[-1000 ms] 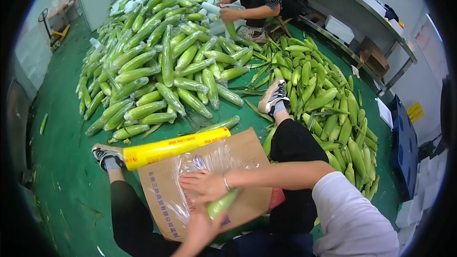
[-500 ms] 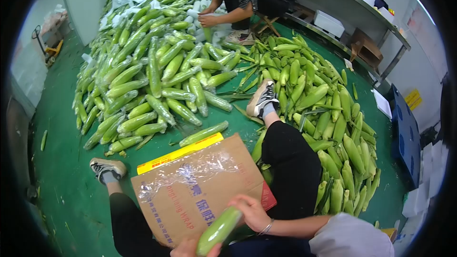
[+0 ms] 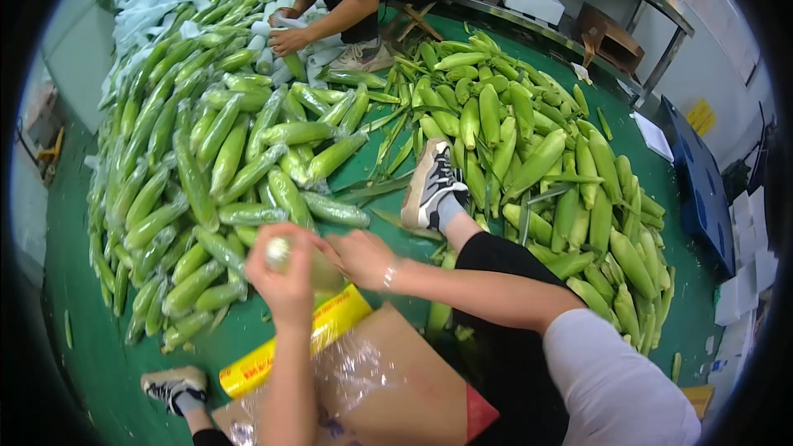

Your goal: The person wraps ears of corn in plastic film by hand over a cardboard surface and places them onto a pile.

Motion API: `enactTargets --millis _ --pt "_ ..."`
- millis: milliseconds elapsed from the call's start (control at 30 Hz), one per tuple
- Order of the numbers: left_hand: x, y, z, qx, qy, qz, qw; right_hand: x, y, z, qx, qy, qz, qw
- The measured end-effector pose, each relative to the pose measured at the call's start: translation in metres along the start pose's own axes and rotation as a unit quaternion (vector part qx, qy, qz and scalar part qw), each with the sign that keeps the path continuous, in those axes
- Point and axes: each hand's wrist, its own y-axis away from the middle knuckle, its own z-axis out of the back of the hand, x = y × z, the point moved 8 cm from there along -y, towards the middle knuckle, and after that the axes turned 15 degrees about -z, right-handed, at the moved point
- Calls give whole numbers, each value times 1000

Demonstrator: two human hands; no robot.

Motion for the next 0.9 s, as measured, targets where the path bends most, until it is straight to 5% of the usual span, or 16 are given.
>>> enactTargets --millis 67,167,267,333,400,467,533,600,667,700,767,800,833,867,900 --pt "49 -43 9 -39 -23 -3 999 -35 -66 -40 -20 15 58 998" --pt "94 -118 21 -114 -17 -47 992 -82 -56 -123 71 261 224 936" --pt "90 -197 4 -110 -138 -215 960 -102 -60 -136 102 237 211 943" --pt "133 -225 6 -10 -298 -216 930 -105 -47 -97 127 204 178 954" --pt "197 -226 13 96 -508 -238 822 -119 -32 -49 183 234 85 951" --pt "215 -171 44 195 -491 -200 825 -142 -19 11 161 206 6 965" --pt "215 -122 83 222 -506 -60 832 -154 -7 74 129 130 -64 981" --pt "212 -75 102 233 -383 59 892 -179 -22 105 52 76 -146 985" --pt "194 -35 92 264 -398 123 870 -171 -56 120 -16 63 -187 980" --pt "183 -19 86 283 -376 62 880 -162 -72 122 -24 52 -143 988" --pt "138 9 74 305 -305 130 893 -159 -96 123 -32 28 -54 998" --pt "110 20 78 310 -293 153 891 -177 -103 139 -124 155 -93 976" --pt "90 36 89 313 -282 178 889 -190 -89 175 -184 121 -197 956" --pt "88 58 124 316 -259 152 900 -212 -83 204 -341 223 -154 900" --pt "72 76 149 287 -280 178 899 -233 -82 229 -380 283 -180 862"
